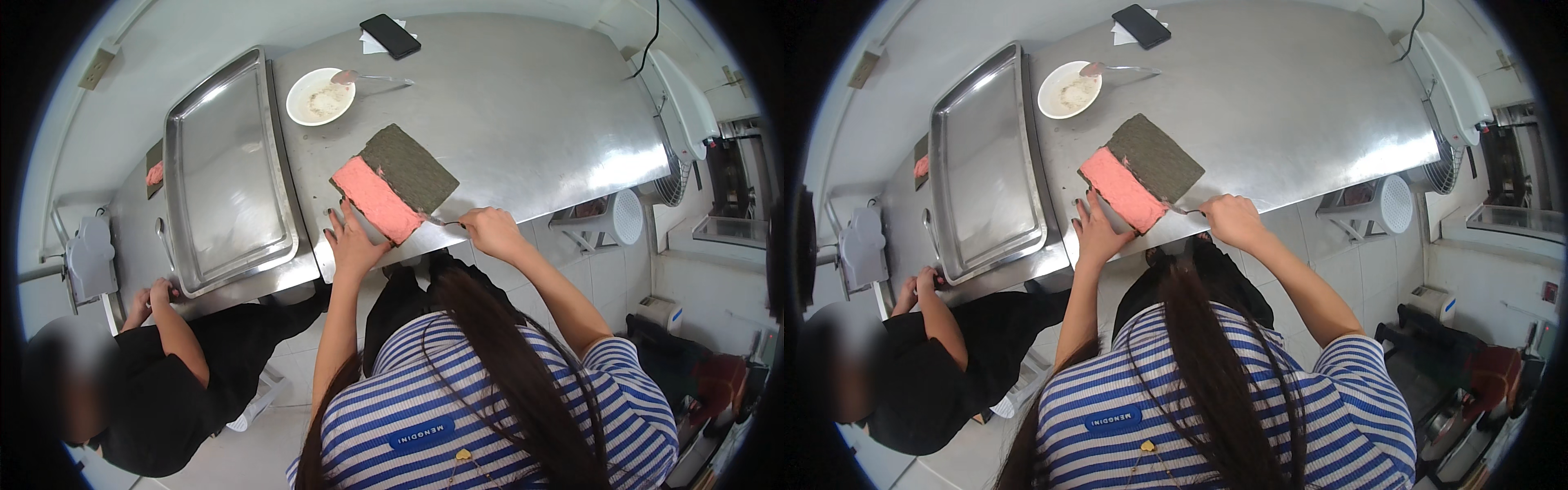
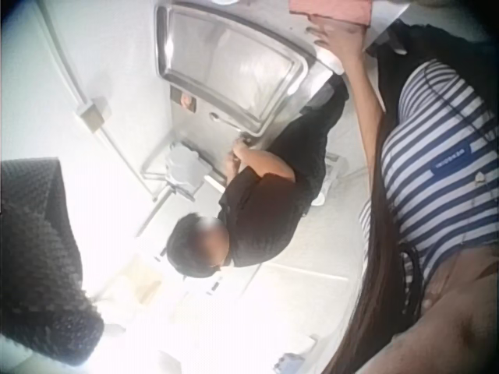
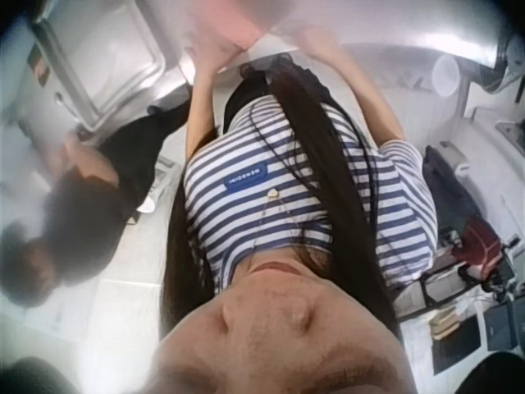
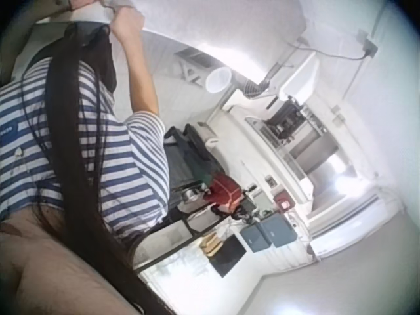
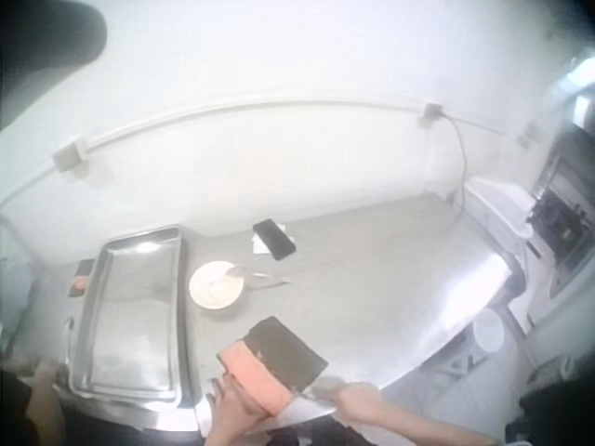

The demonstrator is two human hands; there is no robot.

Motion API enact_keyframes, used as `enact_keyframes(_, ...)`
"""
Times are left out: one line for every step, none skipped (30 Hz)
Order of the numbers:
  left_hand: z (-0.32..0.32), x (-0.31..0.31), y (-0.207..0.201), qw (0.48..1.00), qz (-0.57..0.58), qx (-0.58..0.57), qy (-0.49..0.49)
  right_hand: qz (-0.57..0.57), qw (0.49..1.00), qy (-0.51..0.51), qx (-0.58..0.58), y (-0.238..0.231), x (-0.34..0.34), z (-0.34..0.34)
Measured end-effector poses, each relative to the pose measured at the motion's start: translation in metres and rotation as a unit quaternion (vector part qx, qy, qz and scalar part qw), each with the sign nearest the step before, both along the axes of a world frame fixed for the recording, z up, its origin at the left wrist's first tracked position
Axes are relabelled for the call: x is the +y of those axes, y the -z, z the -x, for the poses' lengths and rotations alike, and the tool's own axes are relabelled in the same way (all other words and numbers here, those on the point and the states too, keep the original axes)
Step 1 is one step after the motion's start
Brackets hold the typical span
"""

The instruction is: The person spreads a pink paste onto a sheet of nori using a spoon, then rolls the nori into a cylindrical shape and places it on a metal tray. The person repeats this process with additional nori sheets.

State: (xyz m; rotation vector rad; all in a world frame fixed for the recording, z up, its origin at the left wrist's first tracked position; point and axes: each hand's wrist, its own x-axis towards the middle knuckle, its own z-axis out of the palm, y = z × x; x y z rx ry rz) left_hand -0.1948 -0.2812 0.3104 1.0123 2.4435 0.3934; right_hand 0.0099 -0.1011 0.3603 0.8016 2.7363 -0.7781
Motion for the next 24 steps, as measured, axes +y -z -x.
enact_keyframes(0.000, 0.000, 0.000, 1.000, 0.003, -0.001, 0.000, -0.002, 1.000, 0.011, 0.009, 0.001, -0.001, -0.002)
enact_keyframes(0.000, 0.000, -0.001, 1.000, 0.006, -0.001, 0.000, -0.004, 1.000, 0.022, 0.018, 0.003, -0.002, -0.003)
enact_keyframes(0.001, 0.000, -0.001, 1.000, 0.009, -0.001, -0.001, -0.007, 0.999, 0.032, 0.027, 0.005, -0.003, -0.003)
enact_keyframes(0.001, 0.001, -0.002, 1.000, 0.021, -0.001, 0.001, -0.005, 0.999, 0.043, 0.033, 0.010, -0.006, -0.004)
enact_keyframes(0.001, 0.001, -0.002, 0.999, 0.032, 0.000, 0.003, -0.003, 0.998, 0.054, 0.039, 0.015, -0.011, -0.007)
enact_keyframes(0.001, 0.002, -0.002, 0.999, 0.044, 0.000, 0.005, -0.001, 0.997, 0.066, 0.044, 0.018, -0.017, -0.009)
enact_keyframes(0.001, 0.002, -0.002, 0.999, 0.046, 0.001, 0.005, 0.002, 0.995, 0.082, 0.055, 0.020, -0.024, -0.009)
enact_keyframes(0.001, 0.002, -0.002, 0.999, 0.048, 0.001, 0.006, 0.004, 0.993, 0.097, 0.066, 0.021, -0.033, -0.009)
enact_keyframes(0.001, 0.003, -0.002, 0.999, 0.050, 0.002, 0.006, 0.005, 0.991, 0.113, 0.077, 0.022, -0.042, -0.008)
enact_keyframes(0.001, 0.002, -0.002, 0.999, 0.047, 0.000, 0.007, -0.015, 0.993, 0.097, 0.069, 0.025, -0.049, -0.008)
enact_keyframes(0.001, 0.002, -0.003, 0.999, 0.045, -0.002, 0.008, -0.034, 0.995, 0.066, 0.064, 0.025, -0.055, -0.008)
enact_keyframes(0.001, 0.002, -0.003, 0.999, 0.043, -0.003, 0.007, -0.052, 0.996, 0.033, 0.060, 0.021, -0.061, -0.006)
enact_keyframes(0.001, 0.001, -0.003, 0.999, 0.047, -0.001, 0.006, -0.070, 0.996, 0.000, 0.056, 0.019, -0.064, -0.005)
enact_keyframes(0.001, 0.001, -0.002, 0.999, 0.050, 0.002, 0.005, -0.092, 0.987, -0.047, 0.122, 0.023, -0.064, -0.007)
enact_keyframes(0.001, 0.002, -0.002, 0.999, 0.053, 0.005, 0.005, -0.094, 0.988, -0.026, 0.122, 0.023, -0.063, -0.005)
enact_keyframes(0.001, 0.002, -0.003, 0.999, 0.054, 0.001, 0.005, -0.096, 0.988, -0.005, 0.123, 0.024, -0.063, -0.003)
enact_keyframes(0.001, 0.002, -0.004, 0.999, 0.054, -0.003, 0.005, -0.099, 0.987, 0.015, 0.124, 0.024, -0.062, 0.000)
enact_keyframes(0.001, 0.003, -0.006, 0.999, 0.053, -0.007, 0.005, -0.105, 0.987, 0.030, 0.116, 0.026, -0.061, 0.001)
enact_keyframes(0.001, 0.003, -0.008, 0.999, 0.052, -0.011, 0.002, -0.112, 0.987, 0.044, 0.108, 0.030, -0.058, 0.002)
enact_keyframes(0.000, 0.003, -0.010, 0.999, 0.051, -0.014, -0.001, -0.119, 0.986, 0.058, 0.099, 0.034, -0.058, 0.003)
enact_keyframes(0.000, 0.003, -0.011, 0.999, 0.050, -0.016, -0.003, -0.123, 0.987, 0.044, 0.094, 0.037, -0.061, 0.003)
enact_keyframes(0.000, 0.003, -0.011, 0.999, 0.045, -0.019, -0.004, -0.127, 0.987, 0.029, 0.089, 0.040, -0.066, 0.003)
enact_keyframes(0.000, 0.003, -0.010, 0.999, 0.041, -0.022, -0.006, -0.131, 0.988, 0.015, 0.083, 0.041, -0.069, 0.003)
enact_keyframes(0.000, 0.003, -0.010, 0.999, 0.037, -0.025, -0.007, -0.134, 0.987, -0.003, 0.090, 0.040, -0.071, 0.004)
